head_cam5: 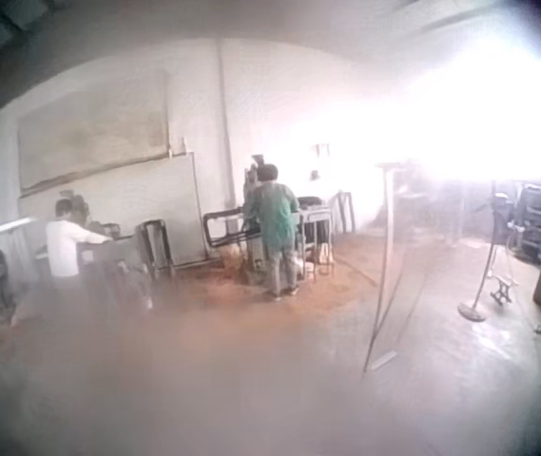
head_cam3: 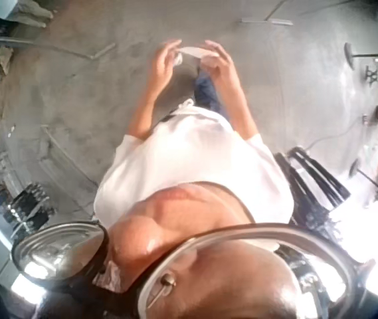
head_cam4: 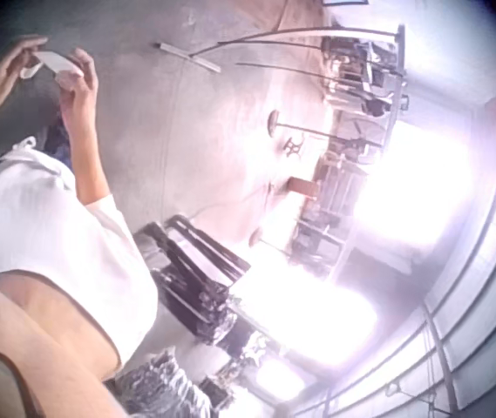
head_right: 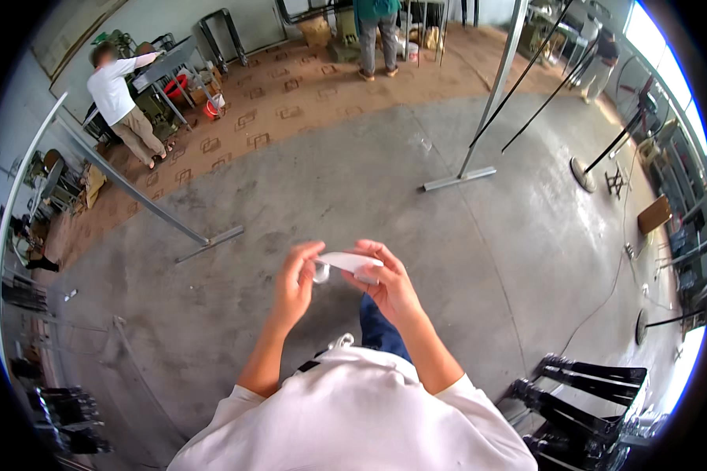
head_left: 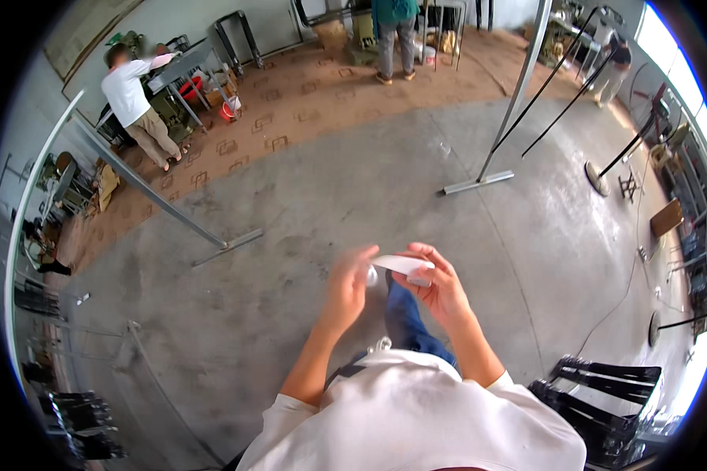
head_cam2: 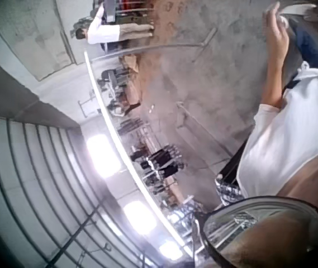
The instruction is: The person walks through a warehouse and applies red circular stickers to stacks of black wrapped items on pallets. They retrieve the stickers from a table, peel them off, and press them onto the plastic-wrapped bundles. The person also briefly handles a white roll of tape and adjusts their position around the pallets.
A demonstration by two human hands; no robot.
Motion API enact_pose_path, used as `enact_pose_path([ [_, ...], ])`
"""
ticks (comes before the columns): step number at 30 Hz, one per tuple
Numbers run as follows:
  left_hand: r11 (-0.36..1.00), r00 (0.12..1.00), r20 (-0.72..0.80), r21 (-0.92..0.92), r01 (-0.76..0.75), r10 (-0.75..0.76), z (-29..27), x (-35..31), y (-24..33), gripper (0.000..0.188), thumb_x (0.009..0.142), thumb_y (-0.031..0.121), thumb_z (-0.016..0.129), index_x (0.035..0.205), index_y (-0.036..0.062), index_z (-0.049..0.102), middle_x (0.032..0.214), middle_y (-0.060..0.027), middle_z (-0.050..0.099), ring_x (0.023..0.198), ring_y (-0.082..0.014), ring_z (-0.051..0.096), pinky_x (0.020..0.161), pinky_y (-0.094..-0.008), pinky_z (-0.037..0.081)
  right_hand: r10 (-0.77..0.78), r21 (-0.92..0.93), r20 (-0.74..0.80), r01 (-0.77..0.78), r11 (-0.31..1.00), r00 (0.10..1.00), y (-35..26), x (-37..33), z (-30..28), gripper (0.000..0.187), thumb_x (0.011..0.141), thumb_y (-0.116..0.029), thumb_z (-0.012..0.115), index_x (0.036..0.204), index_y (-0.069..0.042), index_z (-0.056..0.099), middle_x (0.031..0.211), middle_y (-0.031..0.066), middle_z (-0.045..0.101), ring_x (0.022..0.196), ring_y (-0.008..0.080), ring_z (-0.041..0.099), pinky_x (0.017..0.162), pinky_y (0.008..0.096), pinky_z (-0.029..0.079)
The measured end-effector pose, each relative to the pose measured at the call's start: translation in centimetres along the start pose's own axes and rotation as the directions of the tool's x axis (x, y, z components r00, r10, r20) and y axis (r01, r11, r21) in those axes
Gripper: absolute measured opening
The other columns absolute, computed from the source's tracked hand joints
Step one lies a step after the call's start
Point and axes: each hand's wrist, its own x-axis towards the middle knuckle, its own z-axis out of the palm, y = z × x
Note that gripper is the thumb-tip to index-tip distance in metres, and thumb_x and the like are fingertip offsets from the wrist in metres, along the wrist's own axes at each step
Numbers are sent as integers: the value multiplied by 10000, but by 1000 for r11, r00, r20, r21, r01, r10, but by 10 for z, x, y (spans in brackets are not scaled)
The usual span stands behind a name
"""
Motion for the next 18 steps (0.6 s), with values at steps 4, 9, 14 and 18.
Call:
enact_pose_path([
  [4, 966, 977, -170, 245, -83, 127, -12, 88, -56, 300, 827, 40, 448, 1110, 62, 544, 1164, -125, 517, 1090, -285, 466, 912, -363, 366, -14, 51, 45, 12, 999, 999, -17, 108, -19, 398, 808, -79, 495, 1201, -59, 434, 1210, 138, 480, 1128, 227, 468, 961, 366, 395],
  [9, 955, 997, -72, 295, 31, -11, -22, 177, -85, 338, 779, 27, 491, 1110, 66, 543, 1169, -96, 518, 1082, -277, 460, 924, -375, 351, 43, 71, 190, -57, 996, 981, -45, 232, -21, 433, 802, -126, 546, 1219, -78, 439, 1273, 103, 441, 1158, 213, 442, 986, 351, 354],
  [14, 980, 996, -90, 194, 40, -23, -13, 263, -116, 341, 777, 95, 574, 1114, 60, 535, 1158, -78, 526, 1079, -264, 456, 915, -366, 357, 199, -38, 268, -196, 980, 943, -74, 337, 4, 491, 800, -182, 548, 1253, -71, 392, 1268, 88, 426, 1188, 196, 392, 982, 339, 319],
  [18, 981, 981, -154, 134, 138, -117, -21, 329, -165, 293, 802, 164, 596, 1071, 57, 550, 1112, -79, 547, 1026, -260, 484, 879, -358, 381, 278, -137, 309, -247, 959, 910, -81, 420, 13, 517, 816, -204, 576, 1260, -29, 378, 1215, 91, 445, 1141, 187, 419, 959, 328, 330],
])
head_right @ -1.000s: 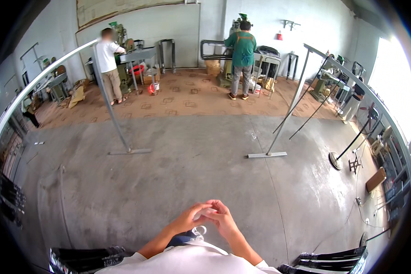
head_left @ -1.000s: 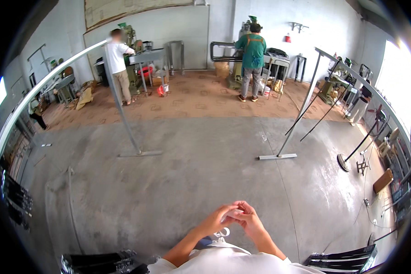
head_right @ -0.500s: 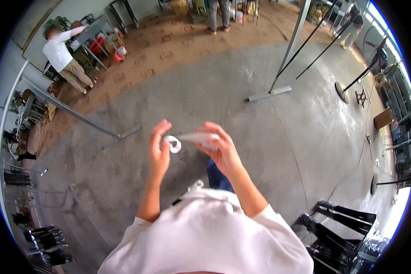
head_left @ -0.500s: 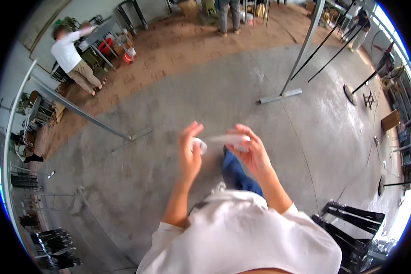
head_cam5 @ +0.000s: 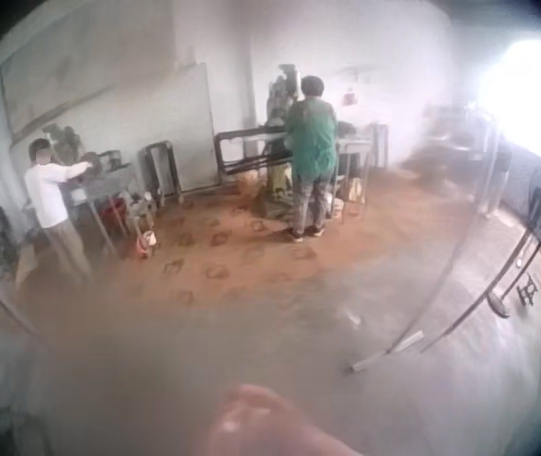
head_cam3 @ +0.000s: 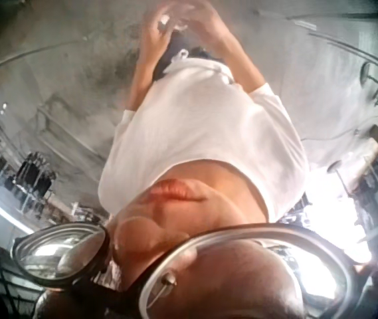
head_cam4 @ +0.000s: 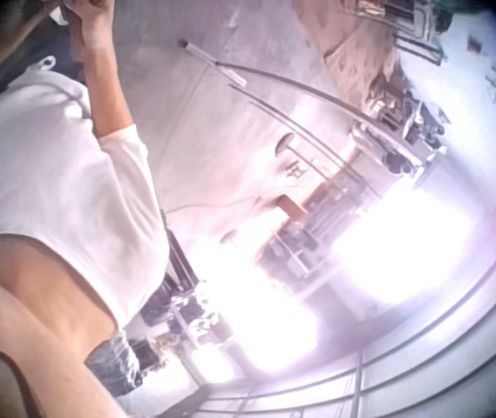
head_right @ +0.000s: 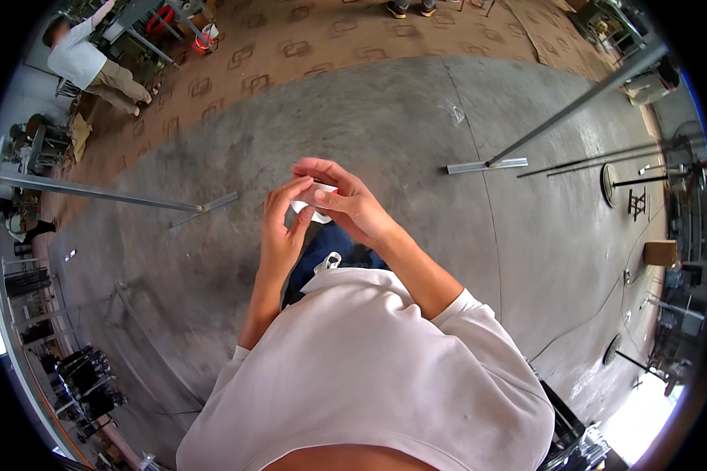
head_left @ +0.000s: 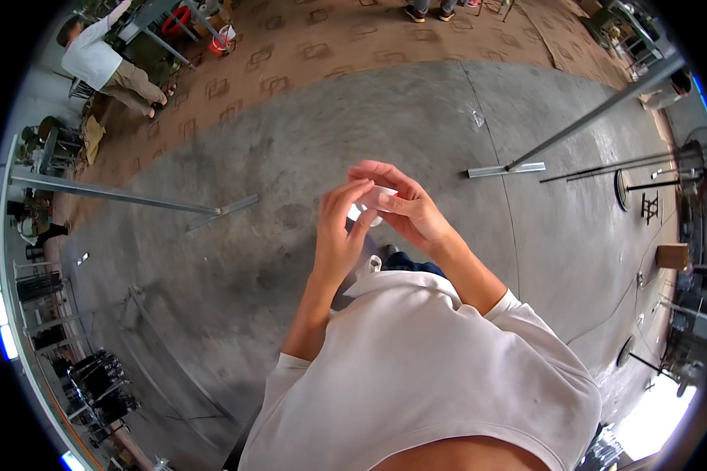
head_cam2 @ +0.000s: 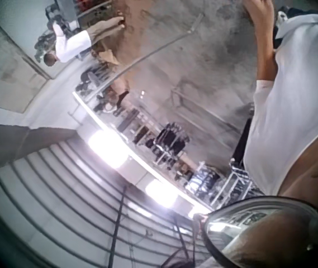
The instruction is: The person walks through a warehouse and applies red circular stickers to stacks of black wrapped items on pallets. They retrieve the stickers from a table, peel them off, and press them onto the plastic-wrapped bundles. The person also briefly handles a white roll of tape and adjusts their position around the pallets.
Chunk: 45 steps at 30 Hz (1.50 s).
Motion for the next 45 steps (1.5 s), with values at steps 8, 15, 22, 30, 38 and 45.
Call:
enact_pose_path([
  [8, 911, 973, 178, -358, 204, -148, -33, 155, -115, 305, 827, 161, 570, 1099, 41, 503, 1045, -79, 565, 994, -181, 509, 830, -315, 392, 119, -60, 70, -115, 992, 990, -48, 169, -49, 488, 850, -58, 474, 1300, 54, 319, 1248, 130, 447, 1139, 214, 451, 969, 307, 334],
  [15, 764, 900, 398, -521, 381, -178, -75, 312, -179, 375, 812, 145, 589, 1129, 3, 447, 1082, -77, 525, 973, -140, 509, 816, -268, 405, 3, -546, 43, 22, 838, 999, -108, 326, -60, 397, 861, -15, 443, 1252, 45, 404, 1158, 93, 518, 1049, 128, 488, 900, 272, 388],
  [22, 838, 834, 483, -312, 447, -265, -86, 434, -232, 322, 842, 205, 588, 1069, 8, 473, 939, -41, 544, 822, -101, 504, 723, -253, 417, -169, -782, -90, 35, 622, 982, -141, 454, -109, 274, 793, -9, 537, 1065, 8, 565, 958, 66, 575, 871, 121, 538, 760, 255, 437],
  [30, 894, 852, 296, 12, 449, -432, -72, 614, -311, 202, 868, 137, 525, 762, -35, 538, 635, -26, 540, 603, -74, 479, 549, -227, 396, -243, -901, 124, 212, 378, 962, -209, 634, -168, 117, 732, 23, 548, 811, 16, 462, 790, 159, 568, 697, 289, 579, 615, 338, 466],
  [38, 917, 926, -20, -150, 370, -377, -98, 735, -366, 108, 817, 44, 542, 752, -42, 553, 660, -29, 546, 632, -66, 487, 564, -220, 395, -19, -860, 326, 305, 409, 945, -283, 798, -176, 138, 729, 45, 536, 829, 17, 445, 789, 147, 575, 720, 270, 587, 657, 326, 482],
  [45, 754, 839, -155, -544, 369, -522, -138, 813, -444, 105, 827, 49, 539, 763, -29, 567, 707, 26, 531, 667, -44, 449, 601, -194, 357, 25, -824, 404, 352, 443, 914, -282, 938, -168, 126, 738, 13, 536, 819, 12, 439, 733, 171, 557, 680, 313, 590, 595, 354, 469],
])
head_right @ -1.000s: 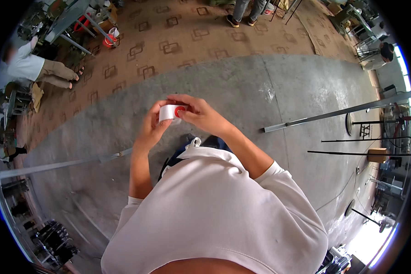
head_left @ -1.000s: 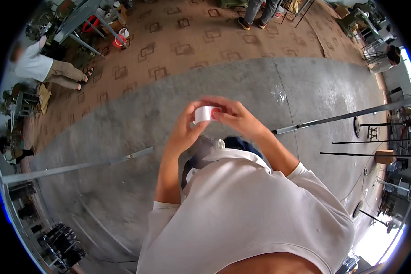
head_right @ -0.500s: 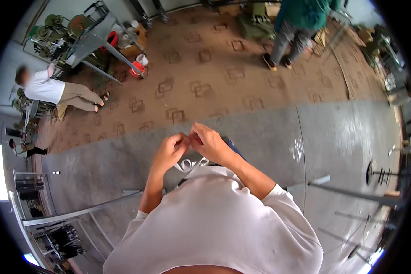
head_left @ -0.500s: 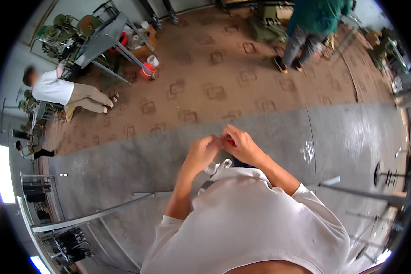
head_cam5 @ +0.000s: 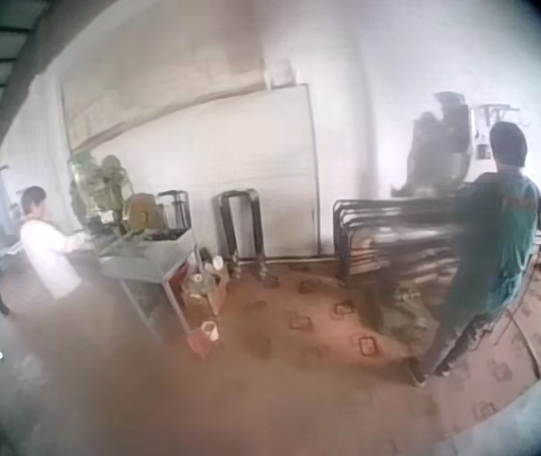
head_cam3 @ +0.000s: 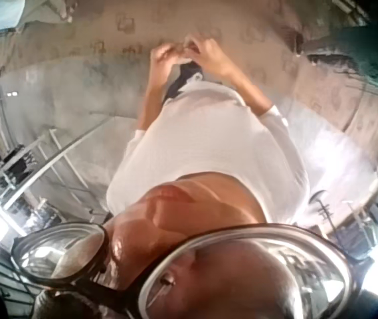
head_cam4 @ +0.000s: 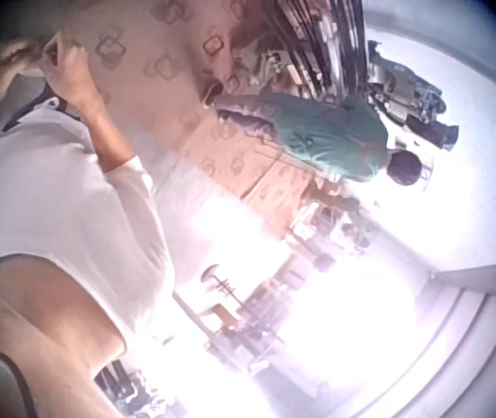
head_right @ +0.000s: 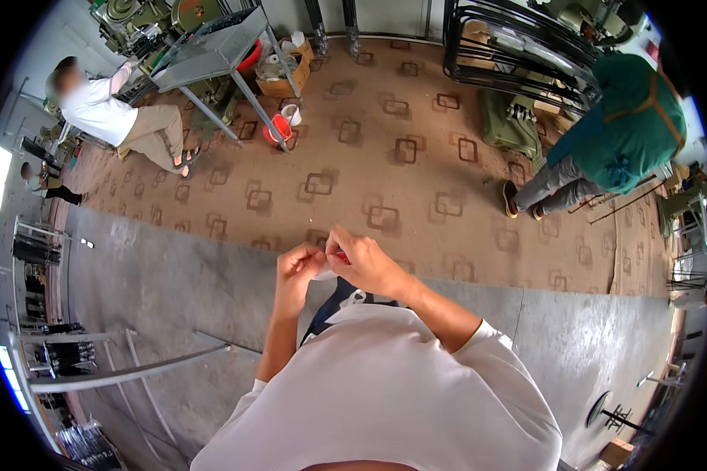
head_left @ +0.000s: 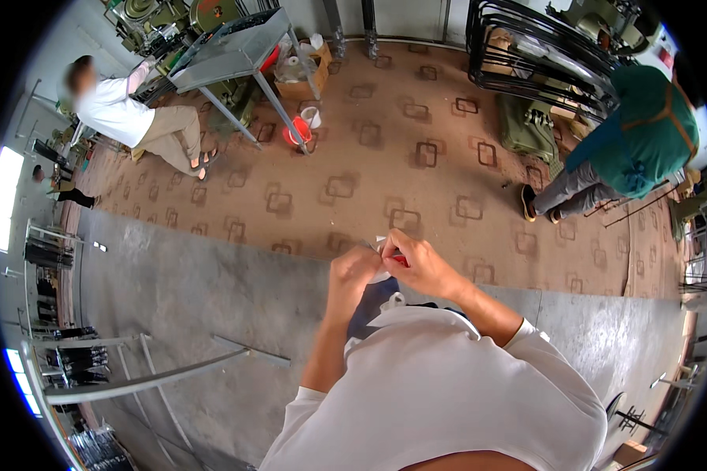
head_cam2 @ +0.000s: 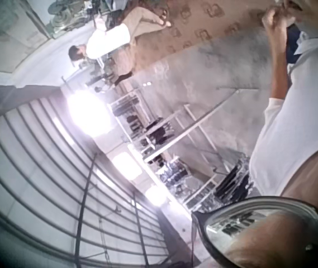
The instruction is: The person walks through a warehouse and applies red circular stickers to stacks of black wrapped items on pallets. They retrieve the stickers from a table, peel them off, and press them onto the plastic-wrapped bundles. The person also briefly handles a white roll of tape and adjusts their position around the pallets.
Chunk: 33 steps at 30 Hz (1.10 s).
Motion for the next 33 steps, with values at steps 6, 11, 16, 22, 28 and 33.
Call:
enact_pose_path([
  [6, 990, 1000, -14, -137, 24, -26, -44, 123, 8, 126, 819, 89, 546, 750, -11, 578, 698, 22, 536, 668, -52, 464, 619, -200, 360, -13, -66, -119, 5, 998, 993, 23, 123, -12, 118, 771, 5, 532, 810, -3, 421, 747, 171, 541, 644, 323, 561, 570, 361, 453],
  [11, 991, 1000, -6, -134, 12, -13, -76, 217, 21, 137, 847, 84, 535, 755, -12, 569, 692, 17, 538, 674, -50, 473, 642, -199, 375, -83, -213, -187, 42, 976, 979, 36, 215, -27, 125, 755, 25, 538, 816, -7, 434, 765, 160, 518, 684, 325, 535, 569, 361, 438],
  [16, 999, 1000, -16, -47, 20, -20, -100, 289, 41, 79, 820, 20, 529, 760, -18, 562, 695, 13, 547, 653, -52, 464, 601, -214, 381, -119, -203, -213, 76, 976, 970, 54, 291, -42, 124, 729, 54, 545, 799, -9, 464, 762, 141, 509, 689, 316, 520, 577, 352, 434],
  [22, 857, 972, 101, 459, -236, 214, -123, 394, 71, 78, 791, -14, 547, 718, -12, 517, 692, 39, 474, 642, -25, 408, 540, -185, 331, 70, 47, -79, -67, 997, 994, 100, 392, -83, 152, 671, 111, 534, 767, -1, 498, 754, 79, 477, 661, 186, 475, 600, 259, 404],
  [28, 992, 984, -125, 44, -122, 127, -133, 524, 70, 117, 837, 68, 553, 741, 4, 535, 670, 35, 460, 625, -33, 394, 537, -199, 320, -113, 44, -217, 125, 991, 970, 129, 523, -125, 168, 641, 129, 520, 734, -3, 473, 745, 95, 485, 706, 242, 499, 584, 322, 411],
  [33, 988, 959, -239, 49, -147, 155, -142, 626, 79, 108, 834, 58, 546, 749, -10, 544, 657, 28, 463, 632, -37, 411, 557, -204, 337, -289, -106, -265, 270, 957, 920, 152, 622, -163, 181, 625, 128, 518, 733, -13, 481, 771, 108, 497, 738, 294, 491, 601, 344, 415],
])
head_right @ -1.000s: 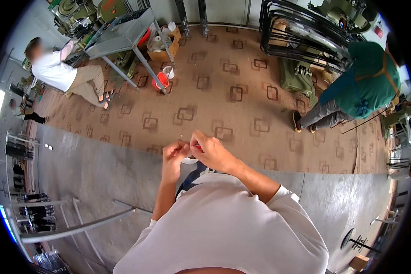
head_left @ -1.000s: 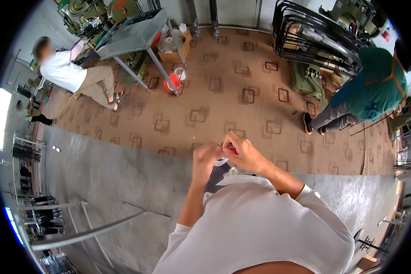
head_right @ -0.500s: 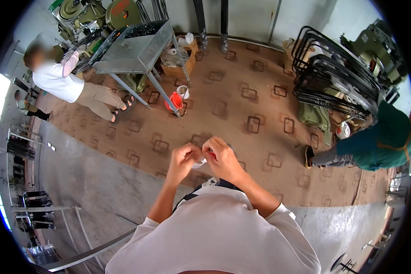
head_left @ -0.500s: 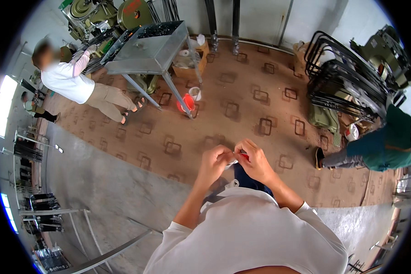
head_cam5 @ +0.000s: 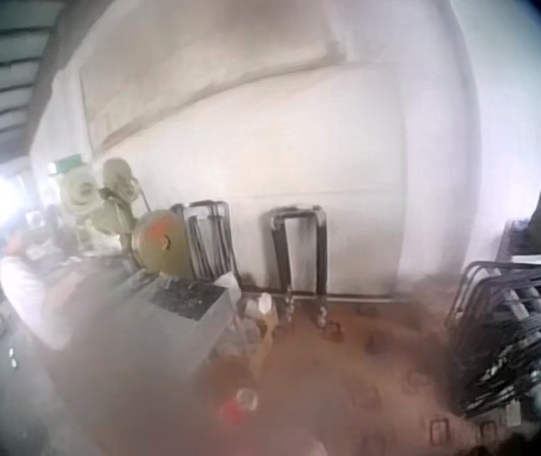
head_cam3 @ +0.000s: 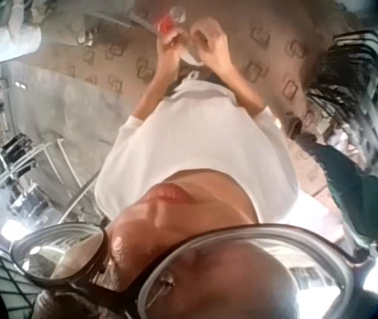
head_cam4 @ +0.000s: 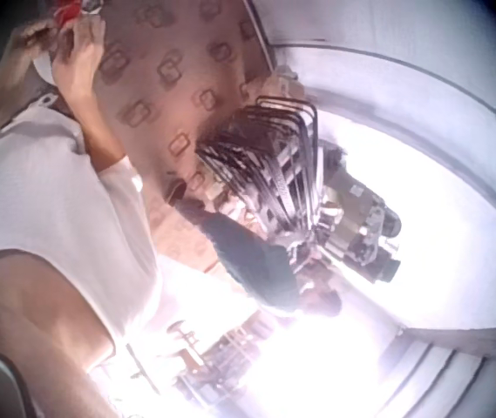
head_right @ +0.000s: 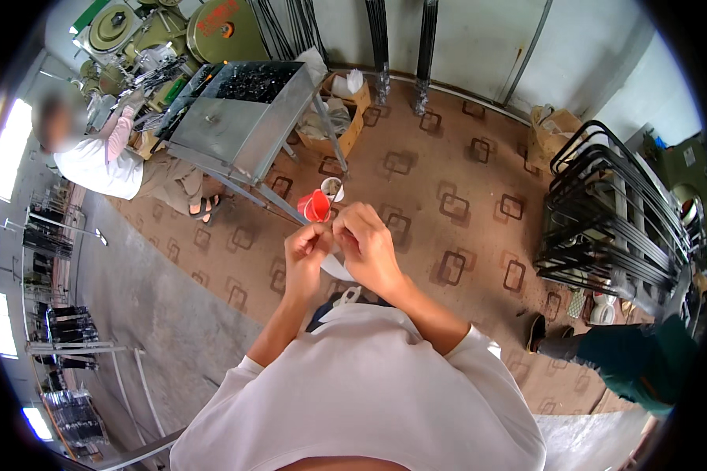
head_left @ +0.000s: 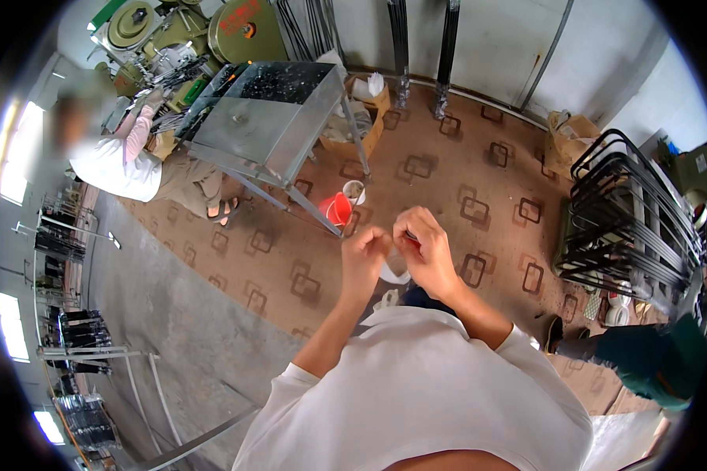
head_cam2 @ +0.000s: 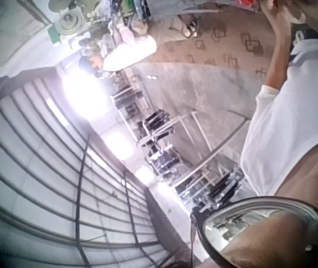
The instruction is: The person walks through a warehouse and applies red circular stickers to stacks of black wrapped items on pallets. They retrieve the stickers from a table, peel them off, and press them onto the plastic-wrapped bundles. The person also briefly handles a white roll of tape and adjusts their position around the pallets.
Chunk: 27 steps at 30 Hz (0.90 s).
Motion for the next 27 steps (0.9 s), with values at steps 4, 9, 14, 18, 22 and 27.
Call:
enact_pose_path([
  [4, 971, 996, -27, -228, 78, -86, 9, 76, -1, 165, 853, 95, 533, 714, 7, 526, 680, 20, 470, 626, -60, 436, 571, -208, 355, -81, -45, -31, 80, 996, 996, 45, 61, 4, 163, 653, 108, 535, 742, -15, 478, 788, 104, 484, 719, 266, 461, 608, 316, 394],
  [9, 958, 997, -22, -279, 70, -79, 4, 168, -13, 168, 890, 156, 497, 768, 40, 501, 691, 10, 461, 629, -71, 443, 588, -203, 354, -96, -76, -36, 93, 993, 995, 94, 138, 10, 160, 682, 96, 539, 767, -20, 470, 799, 106, 479, 718, 250, 472, 617, 295, 397],
  [14, 913, 987, -155, -407, -21, -47, -32, 275, -36, 193, 916, 193, 462, 798, 42, 485, 694, 2, 469, 615, -66, 448, 584, -201, 351, 216, 341, -217, -133, 931, 952, 150, 220, 11, 135, 770, 70, 517, 833, -37, 464, 829, 50, 490, 732, 152, 487, 656, 270, 423],
  [18, 989, 994, 76, -122, 81, -72, -34, 346, -16, 146, 900, 164, 484, 954, 40, 538, 718, -20, 521, 570, -74, 472, 532, -221, 389, 419, 569, -71, -308, 763, 905, 187, 298, 2, 113, 841, -2, 483, 943, -42, 455, 935, 54, 496, 811, 132, 503, 782, 275, 444],
  [22, 1000, 977, 211, 18, -22, 18, -13, 408, -28, 324, 851, 62, 525, 1164, 25, 447, 742, -27, 542, 658, -57, 509, 590, -200, 408, 466, 711, 67, -370, 598, 882, 226, 351, 20, 211, 841, -23, 482, 1049, -41, 454, 1026, 79, 509, 946, 172, 516, 834, 297, 431],
  [27, 995, 995, 66, 50, -81, 77, -6, 487, -41, 279, 830, 8, 517, 1107, 27, 485, 813, -69, 585, 714, -103, 547, 641, -231, 434, 490, 754, 209, -458, 470, 846, 281, 405, 34, 266, 873, -141, 511, 1119, -64, 449, 1084, 77, 508, 972, 146, 501, 865, 271, 389],
])
